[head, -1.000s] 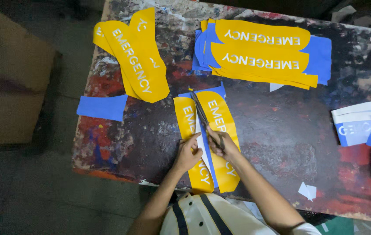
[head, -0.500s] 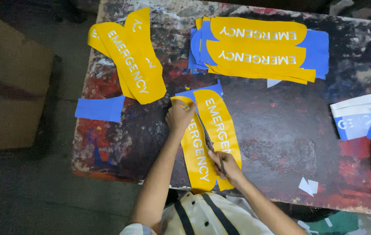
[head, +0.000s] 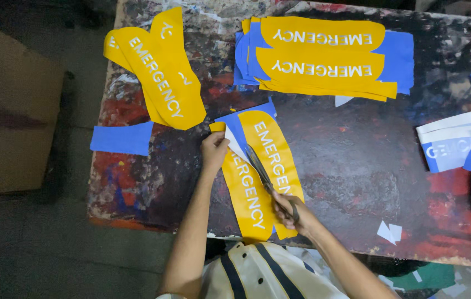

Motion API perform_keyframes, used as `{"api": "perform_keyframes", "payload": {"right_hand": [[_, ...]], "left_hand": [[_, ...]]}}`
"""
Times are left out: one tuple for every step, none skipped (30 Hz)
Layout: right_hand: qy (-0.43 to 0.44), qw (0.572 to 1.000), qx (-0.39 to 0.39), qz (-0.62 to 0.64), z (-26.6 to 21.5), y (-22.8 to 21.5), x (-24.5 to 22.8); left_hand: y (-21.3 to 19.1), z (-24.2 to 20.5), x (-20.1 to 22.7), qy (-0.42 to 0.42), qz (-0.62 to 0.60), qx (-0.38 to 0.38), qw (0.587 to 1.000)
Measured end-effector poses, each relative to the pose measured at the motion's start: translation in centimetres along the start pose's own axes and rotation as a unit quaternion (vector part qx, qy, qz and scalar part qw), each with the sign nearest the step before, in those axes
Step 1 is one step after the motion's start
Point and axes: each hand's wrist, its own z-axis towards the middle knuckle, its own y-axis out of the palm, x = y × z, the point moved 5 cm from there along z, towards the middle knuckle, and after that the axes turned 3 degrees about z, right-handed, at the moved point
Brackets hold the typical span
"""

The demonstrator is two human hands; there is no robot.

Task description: The person uses scissors to cut yellow printed sheets with the word 'EMERGENCY' into elongated curved shapes. They trim the edges of each sheet, separate finished pieces, and place them on the table while discarding blue backing material.

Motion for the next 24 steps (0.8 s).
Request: {"api": "perform_keyframes", "payload": {"right_hand": [[0.001,1.000,-0.006,0.003,0.4,0.2,-0.4],[0.001,1.000,-0.011,0.005,0.8,0.4,-0.9],[-0.001,1.000,-0.015,0.006,1.2,0.6,-1.5],[-0.001,1.000,-0.019,0.008,1.6,0.7,-2.2],[-0.002,1.000,-0.022,0.009,2.0,0.9,-2.8],[0.003,0.999,-0.029,0.014,2.3,1.2,-3.3],[0.008,0.999,-0.036,0.018,2.6,1.6,-3.8],[0.013,0.999,-0.044,0.021,2.9,1.8,-4.3],[0.008,0.999,-0.044,0.013,3.1,2.0,-4.8],[0.002,0.999,-0.043,0.006,3.2,2.2,-5.2],[-0.003,0.999,-0.043,-0.002,3.4,2.4,-5.5],[-0.008,0.999,-0.035,-0.011,3.7,2.6,-5.9],[-0.014,0.999,-0.027,-0.019,4.0,2.8,-6.1],[-0.020,0.999,-0.018,-0.027,4.2,3.1,-6.3],[-0.027,0.999,-0.009,-0.033,4.4,3.5,-6.5],[-0.035,0.999,0.000,-0.040,4.7,3.8,-6.7],[-0.043,0.998,0.009,-0.046,4.9,4.2,-7.0],[-0.049,0.997,0.023,-0.059,5.1,4.5,-7.2],[-0.056,0.995,0.037,-0.072,5.3,4.7,-7.5],[-0.063,0.993,0.050,-0.084,5.4,4.8,-7.8],[-0.059,0.995,0.047,-0.072,5.6,5.1,-8.0],[-0.056,0.996,0.044,-0.059,5.8,5.3,-8.2],[-0.054,0.997,0.041,-0.046,6.0,5.4,-8.4],[-0.053,0.997,0.041,-0.041,6.3,5.6,-8.5]], "left_hand": [[0.0,-0.1,0.1,0.004,0.002,-0.003,1.000],[0.0,-0.2,0.4,0.008,0.004,-0.006,1.000],[0.0,-0.2,0.6,0.012,0.006,-0.009,1.000],[0.1,-0.3,0.8,0.005,0.009,-0.011,1.000],[0.0,-0.3,1.0,-0.002,0.011,-0.014,1.000],[0.0,-0.2,1.2,-0.008,0.013,-0.016,1.000],[0.0,-0.2,1.5,-0.008,0.017,-0.015,1.000],[0.0,-0.3,1.7,-0.008,0.021,-0.014,1.000],[0.0,-0.3,1.9,-0.007,0.025,-0.013,1.000],[0.1,-0.4,2.1,-0.001,0.021,-0.014,1.000],[0.1,-0.4,2.3,0.005,0.017,-0.015,1.000],[0.2,-0.5,2.4,0.009,0.013,-0.015,1.000],[0.2,-0.5,2.5,0.014,0.014,-0.015,1.000],[0.2,-0.5,2.5,0.018,0.014,-0.014,1.000],[0.2,-0.5,2.5,0.022,0.015,-0.014,1.000],[0.3,-0.5,2.5,0.017,0.005,-0.017,1.000],[0.3,-0.5,2.4,0.012,-0.004,-0.020,1.000],[0.3,-0.5,2.3,0.007,-0.014,-0.023,1.000],[0.3,-0.5,2.2,0.001,-0.008,-0.024,1.000],[0.3,-0.4,2.1,-0.005,-0.003,-0.025,1.000],[0.2,-0.4,1.9,-0.012,0.003,-0.025,1.000],[0.2,-0.4,1.7,-0.015,0.000,-0.025,1.000],[0.2,-0.4,1.5,-0.018,-0.003,-0.024,1.000],[0.3,-0.3,1.3,-0.021,-0.006,-0.024,0.999]]}}
